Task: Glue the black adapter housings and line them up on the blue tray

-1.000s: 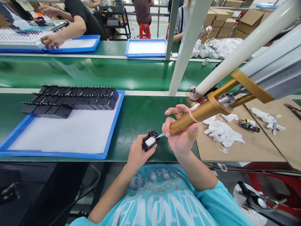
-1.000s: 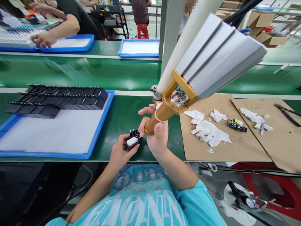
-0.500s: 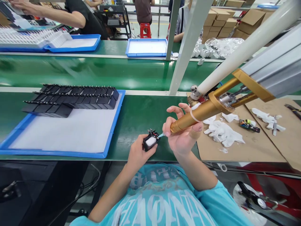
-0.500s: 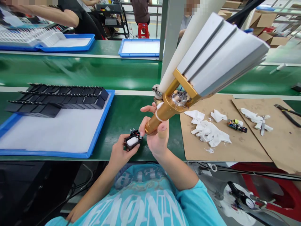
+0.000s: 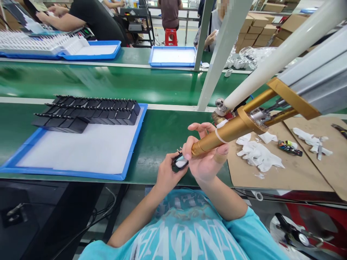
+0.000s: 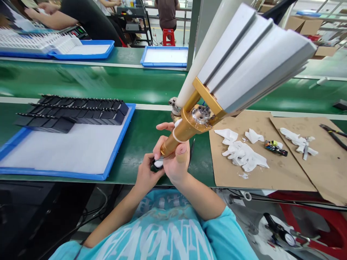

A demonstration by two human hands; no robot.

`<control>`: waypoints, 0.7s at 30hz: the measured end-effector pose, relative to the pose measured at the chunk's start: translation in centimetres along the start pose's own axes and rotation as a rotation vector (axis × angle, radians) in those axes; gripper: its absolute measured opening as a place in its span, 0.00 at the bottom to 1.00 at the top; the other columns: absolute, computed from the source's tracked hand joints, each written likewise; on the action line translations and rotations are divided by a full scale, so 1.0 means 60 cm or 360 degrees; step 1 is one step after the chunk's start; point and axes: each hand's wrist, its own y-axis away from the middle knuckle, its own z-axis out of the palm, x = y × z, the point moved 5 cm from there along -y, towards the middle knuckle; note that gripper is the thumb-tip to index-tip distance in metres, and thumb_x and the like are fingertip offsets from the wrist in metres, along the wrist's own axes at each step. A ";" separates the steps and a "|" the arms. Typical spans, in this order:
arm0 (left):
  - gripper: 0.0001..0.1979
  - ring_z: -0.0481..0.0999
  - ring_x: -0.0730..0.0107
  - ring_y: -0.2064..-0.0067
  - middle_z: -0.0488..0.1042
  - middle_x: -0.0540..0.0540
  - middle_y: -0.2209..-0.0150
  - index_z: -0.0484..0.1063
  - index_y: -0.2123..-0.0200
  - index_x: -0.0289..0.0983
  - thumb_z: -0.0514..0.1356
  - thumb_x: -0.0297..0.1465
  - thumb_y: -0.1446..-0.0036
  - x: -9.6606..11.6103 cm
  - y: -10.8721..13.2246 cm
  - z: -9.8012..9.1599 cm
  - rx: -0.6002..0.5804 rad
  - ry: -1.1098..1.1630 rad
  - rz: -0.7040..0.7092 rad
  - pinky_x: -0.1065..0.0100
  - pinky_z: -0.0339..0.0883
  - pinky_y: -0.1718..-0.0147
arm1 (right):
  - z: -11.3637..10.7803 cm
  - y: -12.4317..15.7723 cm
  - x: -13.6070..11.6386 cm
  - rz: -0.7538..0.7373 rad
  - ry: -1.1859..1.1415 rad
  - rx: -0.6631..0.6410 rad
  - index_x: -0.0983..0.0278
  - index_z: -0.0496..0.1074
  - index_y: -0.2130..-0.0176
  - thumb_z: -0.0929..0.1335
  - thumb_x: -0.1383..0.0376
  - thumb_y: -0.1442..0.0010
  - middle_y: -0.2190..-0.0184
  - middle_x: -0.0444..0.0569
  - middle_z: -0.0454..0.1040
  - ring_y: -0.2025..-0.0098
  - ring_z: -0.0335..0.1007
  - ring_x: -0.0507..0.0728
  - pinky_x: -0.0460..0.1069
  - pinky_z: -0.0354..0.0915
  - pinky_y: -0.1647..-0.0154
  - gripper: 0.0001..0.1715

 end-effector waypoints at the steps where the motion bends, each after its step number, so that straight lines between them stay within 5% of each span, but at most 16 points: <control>1: 0.17 0.80 0.66 0.65 0.80 0.44 0.61 0.65 0.57 0.39 0.64 0.35 0.48 0.003 0.000 0.000 0.0021 0.0014 0.0015 0.68 0.72 0.68 | 0.002 0.001 -0.001 0.0001 -0.0011 -0.0012 0.56 0.65 0.58 0.64 0.40 0.44 0.57 0.44 0.69 0.83 0.62 0.45 0.46 0.54 0.85 0.26; 5: 0.17 0.81 0.64 0.64 0.80 0.44 0.62 0.66 0.57 0.39 0.65 0.36 0.48 0.006 0.001 -0.003 0.0053 -0.0005 0.0023 0.67 0.73 0.68 | 0.005 0.004 -0.005 0.0010 -0.0025 -0.0038 0.57 0.62 0.64 0.64 0.40 0.44 0.57 0.42 0.68 0.83 0.62 0.44 0.45 0.54 0.85 0.24; 13: 0.16 0.78 0.62 0.56 0.78 0.44 0.58 0.68 0.54 0.39 0.63 0.34 0.46 -0.013 -0.006 -0.008 -0.0107 -0.0275 0.0113 0.63 0.72 0.58 | -0.007 0.001 -0.007 -0.0027 0.0095 0.0092 0.51 0.62 0.51 0.60 0.36 0.46 0.53 0.46 0.70 0.83 0.61 0.46 0.47 0.56 0.85 0.32; 21: 0.23 0.73 0.57 0.45 0.74 0.42 0.46 0.69 0.49 0.40 0.66 0.38 0.47 -0.045 -0.028 -0.025 -0.0314 -0.0200 -0.0104 0.54 0.66 0.44 | -0.056 -0.003 -0.028 -0.0113 0.0174 0.0253 0.52 0.66 0.54 0.60 0.41 0.43 0.55 0.44 0.70 0.83 0.63 0.46 0.47 0.56 0.84 0.25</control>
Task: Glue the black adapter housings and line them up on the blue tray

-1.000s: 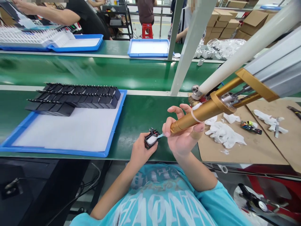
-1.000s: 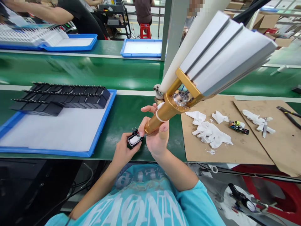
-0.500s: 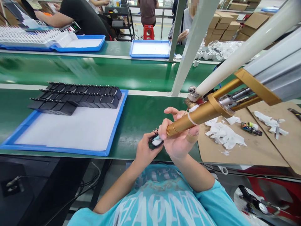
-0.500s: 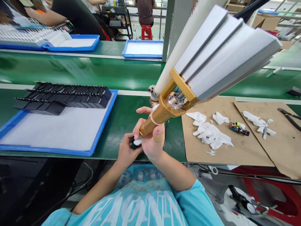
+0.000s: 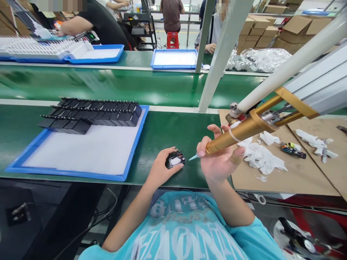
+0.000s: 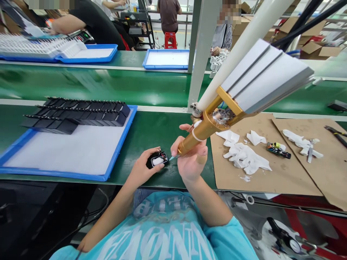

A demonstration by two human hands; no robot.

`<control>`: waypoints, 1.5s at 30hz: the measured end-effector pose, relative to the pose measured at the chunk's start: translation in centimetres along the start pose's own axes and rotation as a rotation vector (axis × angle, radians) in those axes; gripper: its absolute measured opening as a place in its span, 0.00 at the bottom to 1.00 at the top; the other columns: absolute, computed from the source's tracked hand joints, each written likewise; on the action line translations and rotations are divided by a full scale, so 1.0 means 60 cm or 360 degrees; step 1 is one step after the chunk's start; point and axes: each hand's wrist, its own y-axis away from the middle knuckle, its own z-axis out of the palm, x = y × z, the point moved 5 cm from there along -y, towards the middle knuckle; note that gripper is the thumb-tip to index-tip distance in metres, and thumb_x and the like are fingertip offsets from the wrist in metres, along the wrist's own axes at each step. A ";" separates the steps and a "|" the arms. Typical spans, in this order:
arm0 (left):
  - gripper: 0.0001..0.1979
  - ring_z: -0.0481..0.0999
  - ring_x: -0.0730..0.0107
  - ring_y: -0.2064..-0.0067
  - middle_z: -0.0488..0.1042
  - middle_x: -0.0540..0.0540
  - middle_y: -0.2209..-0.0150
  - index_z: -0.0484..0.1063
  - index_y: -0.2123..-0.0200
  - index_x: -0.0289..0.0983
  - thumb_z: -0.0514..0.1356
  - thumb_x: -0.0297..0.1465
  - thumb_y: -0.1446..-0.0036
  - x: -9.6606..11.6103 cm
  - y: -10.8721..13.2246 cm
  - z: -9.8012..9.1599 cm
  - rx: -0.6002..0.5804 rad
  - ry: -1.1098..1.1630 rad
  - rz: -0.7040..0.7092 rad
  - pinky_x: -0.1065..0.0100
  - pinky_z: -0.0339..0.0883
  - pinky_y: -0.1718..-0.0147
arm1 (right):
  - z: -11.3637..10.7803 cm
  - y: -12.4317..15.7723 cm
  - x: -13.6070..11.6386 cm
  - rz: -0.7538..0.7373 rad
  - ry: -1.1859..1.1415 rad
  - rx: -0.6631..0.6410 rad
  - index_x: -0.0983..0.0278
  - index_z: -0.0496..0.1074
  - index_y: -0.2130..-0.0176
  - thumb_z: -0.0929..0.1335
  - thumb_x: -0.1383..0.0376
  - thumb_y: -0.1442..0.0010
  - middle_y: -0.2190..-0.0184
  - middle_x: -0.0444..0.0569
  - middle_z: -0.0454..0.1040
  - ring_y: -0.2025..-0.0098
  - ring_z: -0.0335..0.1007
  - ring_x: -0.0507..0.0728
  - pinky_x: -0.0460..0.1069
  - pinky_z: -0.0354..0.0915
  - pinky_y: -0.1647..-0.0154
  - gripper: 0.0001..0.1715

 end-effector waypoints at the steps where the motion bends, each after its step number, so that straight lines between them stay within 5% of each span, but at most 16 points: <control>1: 0.22 0.74 0.58 0.45 0.75 0.42 0.46 0.69 0.48 0.40 0.64 0.39 0.45 0.002 -0.004 0.001 -0.0053 0.0061 -0.0058 0.55 0.66 0.45 | -0.006 -0.001 -0.001 -0.0010 -0.0003 0.0011 0.52 0.67 0.54 0.61 0.41 0.42 0.55 0.44 0.69 0.83 0.63 0.46 0.47 0.56 0.84 0.25; 9: 0.11 0.79 0.66 0.53 0.80 0.47 0.55 0.71 0.54 0.40 0.56 0.31 0.40 0.008 -0.026 0.026 -0.0100 0.0392 -0.0161 0.62 0.70 0.49 | -0.026 -0.005 -0.004 -0.0053 0.0055 0.0029 0.54 0.66 0.59 0.62 0.42 0.43 0.57 0.44 0.70 0.83 0.64 0.46 0.47 0.57 0.84 0.22; 13: 0.17 0.76 0.65 0.53 0.79 0.47 0.56 0.72 0.53 0.40 0.53 0.23 0.44 0.022 -0.025 0.017 -0.0080 0.0123 0.0117 0.61 0.70 0.50 | -0.029 -0.006 -0.005 -0.0067 0.0026 0.0015 0.55 0.65 0.59 0.63 0.42 0.43 0.58 0.43 0.70 0.83 0.64 0.46 0.47 0.57 0.85 0.23; 20: 0.25 0.69 0.60 0.48 0.73 0.42 0.45 0.58 0.34 0.41 0.52 0.30 0.34 0.062 -0.002 0.000 -0.0212 -0.0375 0.0519 0.55 0.68 0.47 | -0.038 -0.008 -0.004 -0.0065 0.0055 0.0042 0.55 0.65 0.58 0.62 0.41 0.43 0.59 0.43 0.70 0.83 0.64 0.47 0.47 0.58 0.85 0.24; 30: 0.09 0.78 0.64 0.54 0.79 0.44 0.56 0.74 0.55 0.40 0.57 0.33 0.36 0.050 -0.003 0.015 0.0187 -0.0301 0.0510 0.61 0.73 0.51 | -0.044 -0.011 -0.007 -0.0087 0.0046 0.0028 0.55 0.65 0.57 0.63 0.42 0.43 0.59 0.43 0.70 0.83 0.65 0.47 0.47 0.58 0.85 0.23; 37: 0.15 0.76 0.65 0.53 0.78 0.46 0.49 0.70 0.46 0.44 0.52 0.34 0.32 0.045 -0.013 0.020 -0.0173 -0.0613 0.0532 0.63 0.71 0.54 | -0.050 -0.014 -0.007 -0.0086 0.0088 0.0052 0.55 0.66 0.57 0.63 0.41 0.43 0.60 0.44 0.70 0.84 0.63 0.47 0.47 0.57 0.85 0.24; 45: 0.20 0.76 0.62 0.58 0.76 0.46 0.58 0.68 0.43 0.44 0.56 0.42 0.36 0.043 -0.019 0.020 -0.0486 -0.1091 0.0598 0.68 0.68 0.68 | -0.057 -0.014 -0.010 -0.0096 0.0050 0.0068 0.55 0.67 0.59 0.64 0.44 0.42 0.59 0.43 0.70 0.83 0.65 0.47 0.47 0.58 0.84 0.21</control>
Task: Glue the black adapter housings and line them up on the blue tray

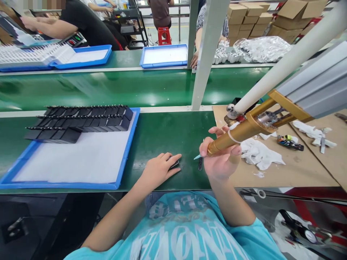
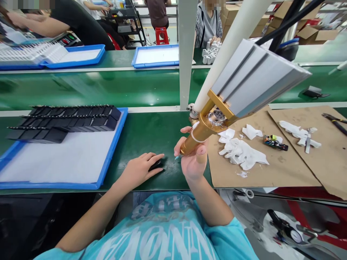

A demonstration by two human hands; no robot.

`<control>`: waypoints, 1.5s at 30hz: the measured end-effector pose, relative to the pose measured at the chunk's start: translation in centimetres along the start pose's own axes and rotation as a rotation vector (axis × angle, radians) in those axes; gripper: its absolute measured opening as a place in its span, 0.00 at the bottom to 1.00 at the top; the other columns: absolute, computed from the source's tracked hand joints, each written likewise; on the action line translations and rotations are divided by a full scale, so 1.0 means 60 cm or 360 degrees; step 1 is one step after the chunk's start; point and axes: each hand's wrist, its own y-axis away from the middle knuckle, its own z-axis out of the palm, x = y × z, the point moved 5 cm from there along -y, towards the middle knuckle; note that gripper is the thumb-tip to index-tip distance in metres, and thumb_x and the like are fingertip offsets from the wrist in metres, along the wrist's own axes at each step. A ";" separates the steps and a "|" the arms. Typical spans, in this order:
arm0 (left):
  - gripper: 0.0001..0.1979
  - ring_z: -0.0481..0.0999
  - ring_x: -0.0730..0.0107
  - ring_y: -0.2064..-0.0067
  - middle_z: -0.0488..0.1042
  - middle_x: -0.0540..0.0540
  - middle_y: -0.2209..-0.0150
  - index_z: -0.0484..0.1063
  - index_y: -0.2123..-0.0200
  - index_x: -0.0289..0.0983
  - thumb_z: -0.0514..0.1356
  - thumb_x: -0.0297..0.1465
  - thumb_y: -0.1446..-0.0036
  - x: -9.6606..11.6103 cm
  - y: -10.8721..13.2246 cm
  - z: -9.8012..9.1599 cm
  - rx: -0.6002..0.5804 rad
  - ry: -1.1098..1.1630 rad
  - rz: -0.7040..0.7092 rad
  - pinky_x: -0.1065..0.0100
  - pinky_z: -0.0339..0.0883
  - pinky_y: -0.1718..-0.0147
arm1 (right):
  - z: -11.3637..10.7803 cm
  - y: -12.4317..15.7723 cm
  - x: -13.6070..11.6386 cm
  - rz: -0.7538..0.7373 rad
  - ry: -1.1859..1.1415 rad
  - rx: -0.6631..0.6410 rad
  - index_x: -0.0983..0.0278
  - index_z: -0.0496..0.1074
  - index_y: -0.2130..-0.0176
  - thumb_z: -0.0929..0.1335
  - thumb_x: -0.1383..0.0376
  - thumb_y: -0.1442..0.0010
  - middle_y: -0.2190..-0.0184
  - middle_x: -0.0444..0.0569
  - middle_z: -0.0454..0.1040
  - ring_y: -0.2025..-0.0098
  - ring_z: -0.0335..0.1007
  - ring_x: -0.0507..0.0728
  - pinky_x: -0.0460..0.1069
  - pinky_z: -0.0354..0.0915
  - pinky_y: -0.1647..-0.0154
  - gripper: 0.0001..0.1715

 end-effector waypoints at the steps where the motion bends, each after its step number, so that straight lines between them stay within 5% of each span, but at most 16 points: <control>1: 0.19 0.76 0.62 0.59 0.76 0.46 0.59 0.67 0.43 0.44 0.56 0.40 0.36 -0.001 -0.001 0.001 -0.0027 -0.0029 -0.0003 0.68 0.67 0.69 | -0.001 0.000 0.000 0.0000 0.0006 0.0000 0.55 0.67 0.58 0.64 0.44 0.42 0.59 0.43 0.70 0.83 0.65 0.47 0.47 0.58 0.84 0.21; 7: 0.14 0.75 0.62 0.59 0.73 0.45 0.60 0.69 0.47 0.43 0.54 0.36 0.35 -0.012 0.000 0.004 -0.0048 0.0362 -0.0098 0.67 0.67 0.67 | -0.003 0.000 0.002 -0.0019 -0.0025 -0.0020 0.55 0.68 0.57 0.64 0.45 0.41 0.59 0.44 0.70 0.82 0.66 0.47 0.47 0.57 0.84 0.20; 10: 0.15 0.74 0.66 0.62 0.73 0.48 0.62 0.67 0.48 0.44 0.58 0.38 0.38 -0.022 0.005 0.008 0.0101 0.1264 -0.0407 0.68 0.67 0.64 | -0.005 0.000 0.001 -0.0032 0.0006 -0.0024 0.55 0.68 0.56 0.63 0.45 0.41 0.58 0.44 0.70 0.82 0.65 0.47 0.47 0.57 0.84 0.20; 13: 0.20 0.72 0.69 0.69 0.71 0.50 0.67 0.65 0.49 0.44 0.60 0.44 0.41 -0.015 0.011 0.026 0.0242 0.2489 -0.0780 0.71 0.65 0.73 | -0.010 -0.002 0.001 -0.0044 0.0067 0.0001 0.53 0.68 0.55 0.64 0.44 0.41 0.57 0.44 0.71 0.82 0.65 0.47 0.47 0.58 0.82 0.21; 17: 0.21 0.71 0.71 0.73 0.70 0.50 0.71 0.66 0.52 0.42 0.64 0.42 0.46 0.017 0.003 0.030 0.0280 0.3606 -0.0831 0.75 0.60 0.79 | -0.019 -0.008 -0.002 -0.0101 0.0112 0.0027 0.52 0.68 0.52 0.63 0.45 0.40 0.52 0.45 0.71 0.81 0.66 0.47 0.47 0.59 0.81 0.22; 25: 0.16 0.68 0.74 0.76 0.70 0.49 0.70 0.70 0.54 0.41 0.63 0.39 0.44 0.018 0.001 0.006 0.0312 0.3851 -0.0526 0.74 0.59 0.80 | -0.035 -0.025 -0.007 -0.0207 0.0308 0.0058 0.54 0.68 0.53 0.61 0.45 0.39 0.58 0.47 0.73 0.82 0.65 0.48 0.47 0.59 0.82 0.22; 31: 0.20 0.69 0.73 0.75 0.70 0.50 0.69 0.68 0.50 0.44 0.63 0.43 0.44 0.001 0.016 0.008 0.0366 0.3589 -0.0501 0.73 0.61 0.78 | -0.047 -0.034 -0.003 -0.0245 0.0343 0.0115 0.54 0.66 0.51 0.61 0.46 0.40 0.55 0.46 0.72 0.79 0.68 0.48 0.47 0.62 0.80 0.23; 34: 0.22 0.72 0.71 0.68 0.70 0.49 0.66 0.67 0.48 0.43 0.62 0.44 0.43 -0.047 0.040 -0.004 0.0575 0.2888 -0.0728 0.71 0.65 0.70 | -0.057 -0.036 -0.005 -0.0268 0.0299 0.0172 0.55 0.68 0.52 0.65 0.46 0.43 0.55 0.46 0.72 0.79 0.69 0.49 0.48 0.63 0.79 0.24; 37: 0.23 0.72 0.65 0.62 0.71 0.47 0.61 0.65 0.45 0.42 0.59 0.43 0.41 -0.138 0.068 -0.049 0.0815 0.1682 -0.0925 0.66 0.67 0.61 | -0.070 -0.039 -0.007 -0.0279 0.0257 0.0253 0.55 0.70 0.54 0.68 0.46 0.47 0.57 0.45 0.74 0.79 0.70 0.51 0.49 0.64 0.79 0.25; 40: 0.24 0.71 0.53 0.54 0.73 0.39 0.56 0.66 0.44 0.36 0.57 0.43 0.40 -0.252 0.094 -0.111 0.0848 0.0375 -0.1095 0.55 0.62 0.51 | -0.080 -0.044 -0.005 -0.0297 0.0195 0.0276 0.55 0.71 0.55 0.70 0.48 0.49 0.56 0.46 0.74 0.75 0.71 0.53 0.49 0.65 0.79 0.24; 42: 0.25 0.68 0.45 0.50 0.74 0.33 0.56 0.68 0.44 0.33 0.55 0.42 0.39 -0.330 0.113 -0.144 0.0698 -0.0268 -0.1246 0.49 0.57 0.48 | -0.085 -0.046 -0.001 -0.0319 0.0161 0.0269 0.54 0.72 0.55 0.71 0.49 0.50 0.55 0.46 0.73 0.70 0.72 0.54 0.49 0.66 0.79 0.24; 45: 0.27 0.66 0.43 0.48 0.75 0.30 0.56 0.65 0.42 0.30 0.50 0.41 0.37 -0.422 0.146 -0.173 0.0488 -0.0729 -0.1389 0.49 0.56 0.49 | -0.090 -0.045 0.003 -0.0353 0.0140 0.0276 0.53 0.71 0.55 0.73 0.49 0.51 0.54 0.45 0.74 0.71 0.73 0.54 0.50 0.67 0.79 0.25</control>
